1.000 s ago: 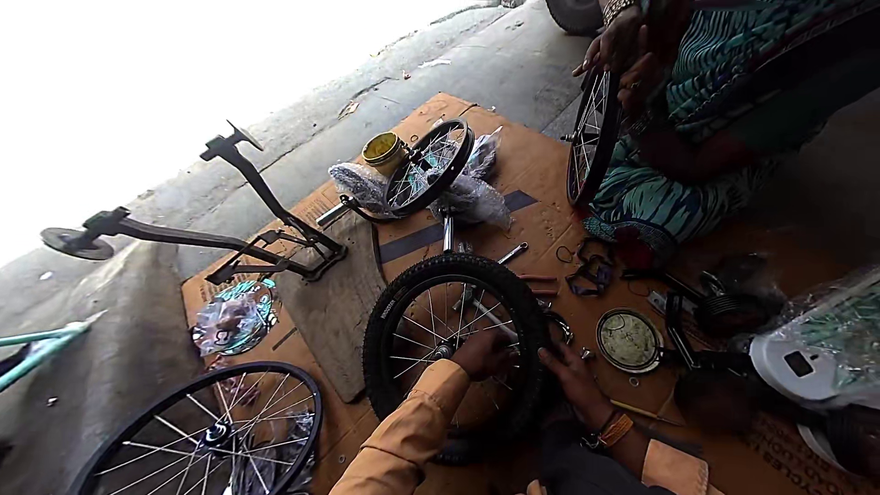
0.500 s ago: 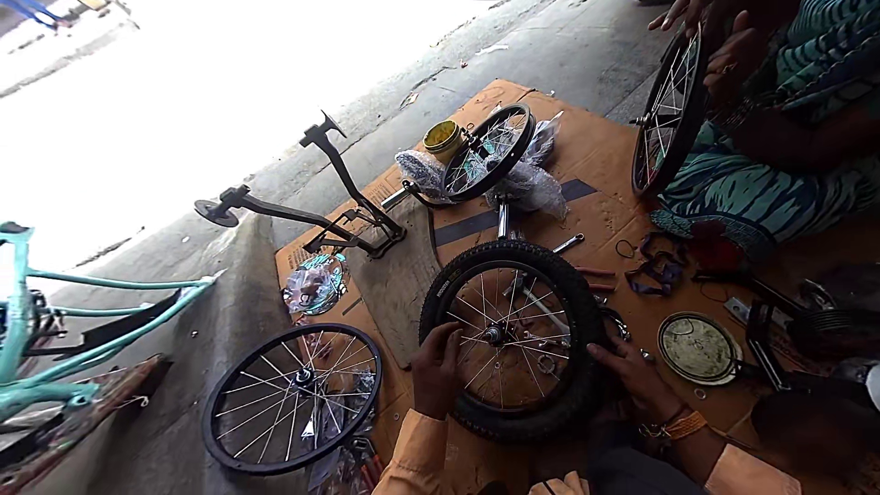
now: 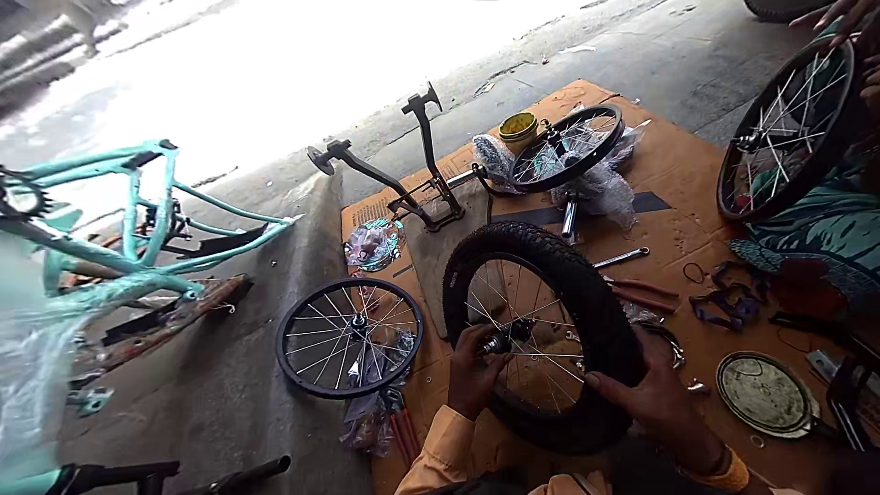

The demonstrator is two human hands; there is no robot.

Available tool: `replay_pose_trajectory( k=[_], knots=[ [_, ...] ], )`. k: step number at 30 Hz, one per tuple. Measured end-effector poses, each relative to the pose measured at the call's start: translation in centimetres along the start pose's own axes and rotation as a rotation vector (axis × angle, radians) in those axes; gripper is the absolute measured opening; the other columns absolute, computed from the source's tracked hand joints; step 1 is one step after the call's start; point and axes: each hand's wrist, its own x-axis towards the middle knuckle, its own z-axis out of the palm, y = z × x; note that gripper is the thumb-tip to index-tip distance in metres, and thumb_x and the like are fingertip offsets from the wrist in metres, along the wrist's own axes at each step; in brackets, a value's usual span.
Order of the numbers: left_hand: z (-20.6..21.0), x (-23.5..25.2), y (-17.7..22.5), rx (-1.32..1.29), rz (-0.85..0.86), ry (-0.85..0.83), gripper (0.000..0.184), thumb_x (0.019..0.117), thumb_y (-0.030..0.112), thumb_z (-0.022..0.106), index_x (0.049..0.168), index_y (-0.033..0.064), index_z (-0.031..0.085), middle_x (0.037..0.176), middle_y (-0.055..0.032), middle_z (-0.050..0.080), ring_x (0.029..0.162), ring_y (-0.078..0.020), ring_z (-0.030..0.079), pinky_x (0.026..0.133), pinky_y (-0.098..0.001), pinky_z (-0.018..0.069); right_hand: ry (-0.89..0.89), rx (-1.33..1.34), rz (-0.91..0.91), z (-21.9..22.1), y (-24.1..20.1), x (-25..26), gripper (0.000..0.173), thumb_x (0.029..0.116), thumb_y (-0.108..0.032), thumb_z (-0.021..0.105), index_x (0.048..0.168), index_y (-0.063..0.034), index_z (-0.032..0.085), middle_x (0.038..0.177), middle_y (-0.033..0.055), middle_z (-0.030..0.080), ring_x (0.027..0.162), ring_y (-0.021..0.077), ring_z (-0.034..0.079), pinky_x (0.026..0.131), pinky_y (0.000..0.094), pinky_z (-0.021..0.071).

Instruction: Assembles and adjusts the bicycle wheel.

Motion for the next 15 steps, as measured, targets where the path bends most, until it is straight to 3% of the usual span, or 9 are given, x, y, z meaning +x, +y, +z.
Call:
replay_pose_trajectory(
  k=[6, 9, 13, 15],
  knots=[
    [-2.7, -2.3, -0.4, -0.074, 0.034, 0.174, 0.047, 0.0786, 0.017, 0.088, 0.122, 0.0071, 0.073, 0.113, -0.0057, 0.074, 0.099, -0.0172, 0.073, 0.09, -0.037, 0.0635, -0.25, -0.106, -0.363, 2.8, -4.9, 0.7, 0.091, 0.0748, -0.075, 0.075, 0.14, -0.0168, 0.048, 0.107, -0.0061, 0.069, 0.095, 0.0021, 0.068, 0.079, 0.0301, 0.0637],
    [-4.1, -2.5, -0.9, -0.038, 0.016, 0.214, 0.044, 0.0807, 0.017, 0.086, 0.121, 0.0062, 0.073, 0.11, -0.005, 0.076, 0.096, -0.0152, 0.074, 0.089, -0.0363, 0.0638, -0.317, -0.15, -0.369, 5.0, -6.3, 2.1, 0.09, 0.0784, -0.073, 0.073, 0.143, -0.0173, 0.043, 0.106, -0.0066, 0.066, 0.092, -0.0002, 0.067, 0.076, 0.0276, 0.0625],
    [-6.1, -2.7, -0.7, 0.201, 0.042, 0.159, 0.04, 0.0918, 0.027, 0.076, 0.125, 0.0048, 0.071, 0.112, -0.0052, 0.075, 0.098, -0.0115, 0.073, 0.09, -0.0338, 0.0622, -0.353, -0.205, -0.37, 7.2, -8.7, 2.9, 0.088, 0.0798, -0.071, 0.072, 0.142, -0.0157, 0.045, 0.105, -0.004, 0.066, 0.09, 0.003, 0.066, 0.075, 0.0321, 0.0617],
    [-6.5, -3.0, -0.5, 0.312, 0.039, 0.144, 0.041, 0.0955, 0.031, 0.071, 0.127, 0.0054, 0.07, 0.111, -0.0061, 0.075, 0.096, -0.0116, 0.073, 0.089, -0.0341, 0.0622, -0.359, -0.191, -0.4, 8.0, -9.1, 2.7, 0.086, 0.0805, -0.069, 0.072, 0.14, -0.0131, 0.046, 0.103, -0.0032, 0.067, 0.088, 0.0021, 0.067, 0.073, 0.0295, 0.0618]
  ],
)
